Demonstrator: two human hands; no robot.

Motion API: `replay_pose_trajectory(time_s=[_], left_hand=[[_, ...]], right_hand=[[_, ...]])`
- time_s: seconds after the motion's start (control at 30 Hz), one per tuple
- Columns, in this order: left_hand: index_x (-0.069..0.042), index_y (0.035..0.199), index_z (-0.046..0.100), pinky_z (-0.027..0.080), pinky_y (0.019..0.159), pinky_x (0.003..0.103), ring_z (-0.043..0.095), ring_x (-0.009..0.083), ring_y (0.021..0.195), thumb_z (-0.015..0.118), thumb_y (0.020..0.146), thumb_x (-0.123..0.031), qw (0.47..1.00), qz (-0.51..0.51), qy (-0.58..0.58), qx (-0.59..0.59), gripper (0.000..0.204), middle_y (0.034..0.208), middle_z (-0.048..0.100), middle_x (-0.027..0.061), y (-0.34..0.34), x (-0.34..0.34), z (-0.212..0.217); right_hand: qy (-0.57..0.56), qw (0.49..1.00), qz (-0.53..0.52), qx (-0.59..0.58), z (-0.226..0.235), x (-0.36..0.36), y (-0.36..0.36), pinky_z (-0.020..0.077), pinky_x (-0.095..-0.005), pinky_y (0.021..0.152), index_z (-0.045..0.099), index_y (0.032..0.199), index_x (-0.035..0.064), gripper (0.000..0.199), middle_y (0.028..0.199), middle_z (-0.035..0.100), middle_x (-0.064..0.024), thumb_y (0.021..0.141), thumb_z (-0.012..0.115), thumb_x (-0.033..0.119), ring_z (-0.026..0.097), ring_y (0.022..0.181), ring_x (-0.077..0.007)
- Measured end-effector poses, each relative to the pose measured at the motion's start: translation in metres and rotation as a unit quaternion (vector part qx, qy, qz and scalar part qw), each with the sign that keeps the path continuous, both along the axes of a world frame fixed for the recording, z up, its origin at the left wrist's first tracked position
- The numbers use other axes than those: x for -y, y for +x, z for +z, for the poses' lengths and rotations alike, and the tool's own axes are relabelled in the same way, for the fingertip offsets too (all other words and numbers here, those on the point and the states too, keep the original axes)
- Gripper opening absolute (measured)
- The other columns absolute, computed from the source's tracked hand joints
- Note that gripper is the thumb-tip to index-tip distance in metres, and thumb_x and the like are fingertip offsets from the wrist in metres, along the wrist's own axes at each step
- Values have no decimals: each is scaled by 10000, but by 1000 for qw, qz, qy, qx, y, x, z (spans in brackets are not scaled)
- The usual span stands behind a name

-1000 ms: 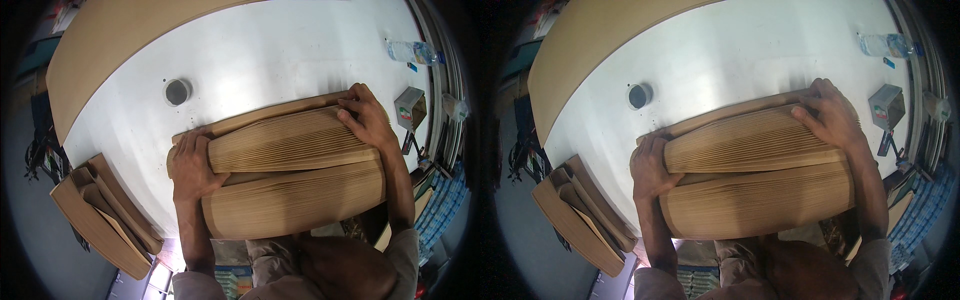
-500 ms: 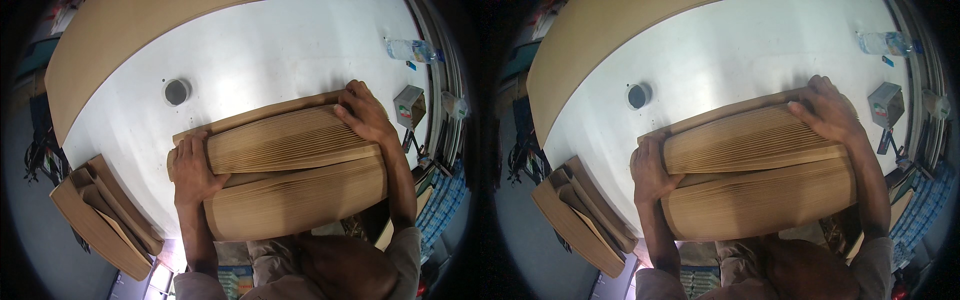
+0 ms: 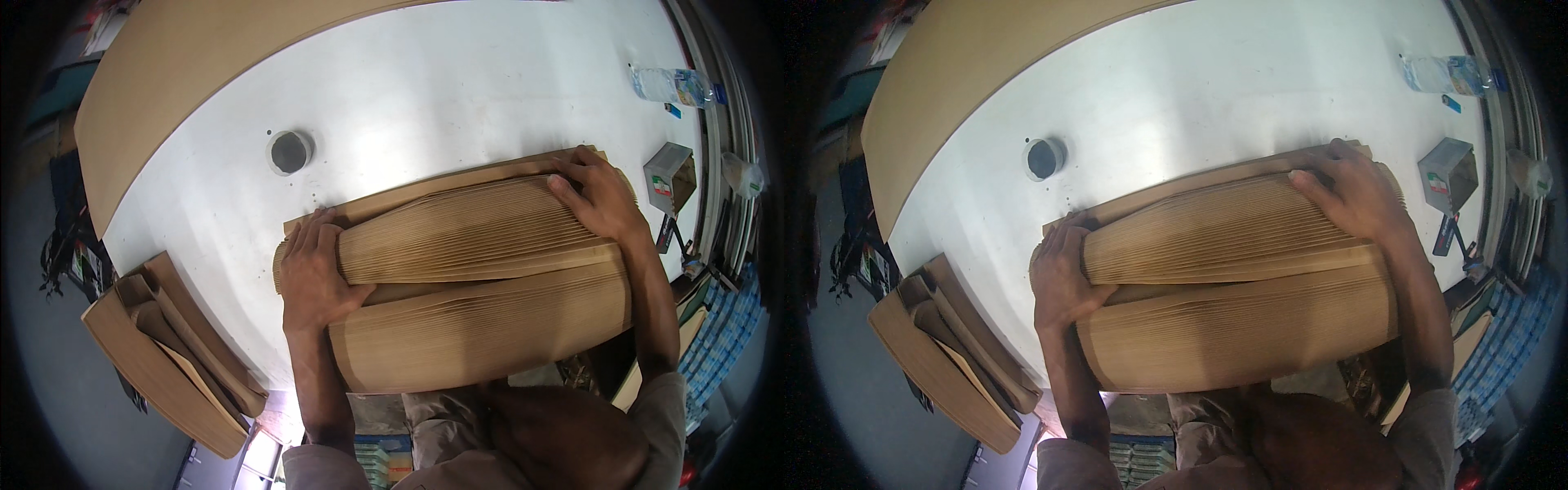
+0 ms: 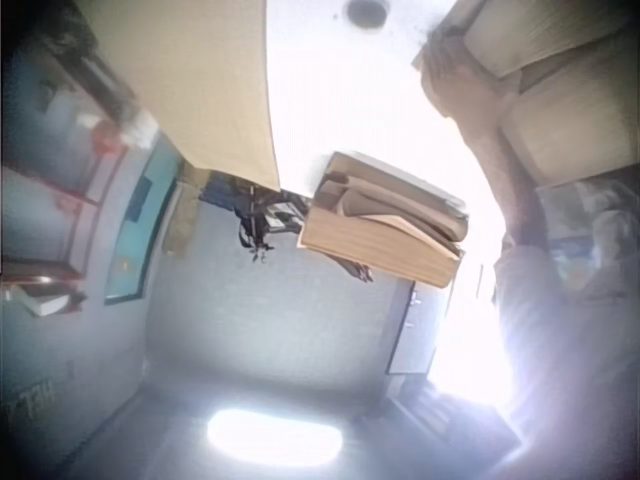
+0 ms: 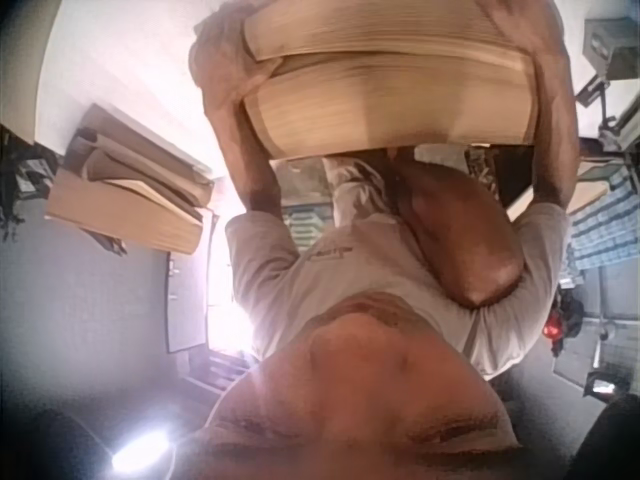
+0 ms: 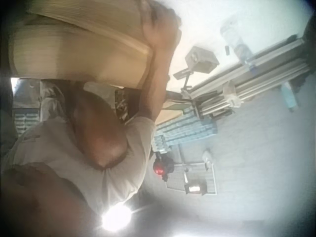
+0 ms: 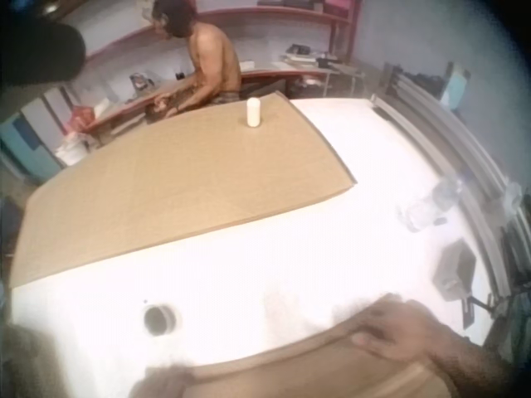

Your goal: The person folds multiple flat cardboard sheets in half on a white table, stacking them as they finish. The person briefly stops to pet a cat on the floor before resuming the folding task.

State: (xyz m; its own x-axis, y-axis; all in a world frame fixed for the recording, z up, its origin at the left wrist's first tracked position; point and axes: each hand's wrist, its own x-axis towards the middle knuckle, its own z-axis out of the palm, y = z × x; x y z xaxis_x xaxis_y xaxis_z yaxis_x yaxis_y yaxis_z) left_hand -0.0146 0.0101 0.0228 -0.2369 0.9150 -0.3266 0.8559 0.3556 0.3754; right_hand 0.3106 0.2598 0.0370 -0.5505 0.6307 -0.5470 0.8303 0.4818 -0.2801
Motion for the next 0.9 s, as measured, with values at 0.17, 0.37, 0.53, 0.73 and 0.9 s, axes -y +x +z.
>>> replay_pose_trajectory(time_s=[0.17,0.37,0.53,0.73,0.9], left_hand=[[-62,1096,664,523,954,509,651,379,1170,924,505,-243,999,4,46,-9,671,1162,690,128,6,1,4],[-63,1099,666,522,969,523,631,389,1236,925,490,-226,1000,4,12,-14,681,1229,678,148,5,0,6],[-74,1154,649,494,1058,565,548,415,1389,935,454,-192,1000,-14,-14,-10,766,1388,636,166,1,1,7],[-39,1171,598,452,1152,550,588,446,1278,956,495,-263,993,4,-108,38,797,1352,623,170,-1,-9,17],[-41,1187,598,494,1058,527,628,402,1149,942,505,-268,999,17,-48,2,797,1312,637,161,4,1,10]], right_hand=[[26,998,0,-60,-3,4,8,532,-481,907,779,1133,11,589,1056,613,-161,1010,610,562,642,1017,-333],[38,995,58,-66,-5,-1,10,520,-503,931,721,1010,-24,616,1067,610,-179,1008,611,583,624,1019,-358],[-16,997,69,6,1,-2,6,514,-522,961,669,1037,-14,629,1123,644,-209,1014,586,609,636,1056,-394],[-23,1000,6,18,3,2,-1,533,-531,830,638,1103,7,670,1011,680,-199,985,577,664,697,925,-402],[-10,999,11,37,-6,-2,1,541,-506,990,580,1393,45,782,1278,669,-241,981,548,709,672,1193,-408]])
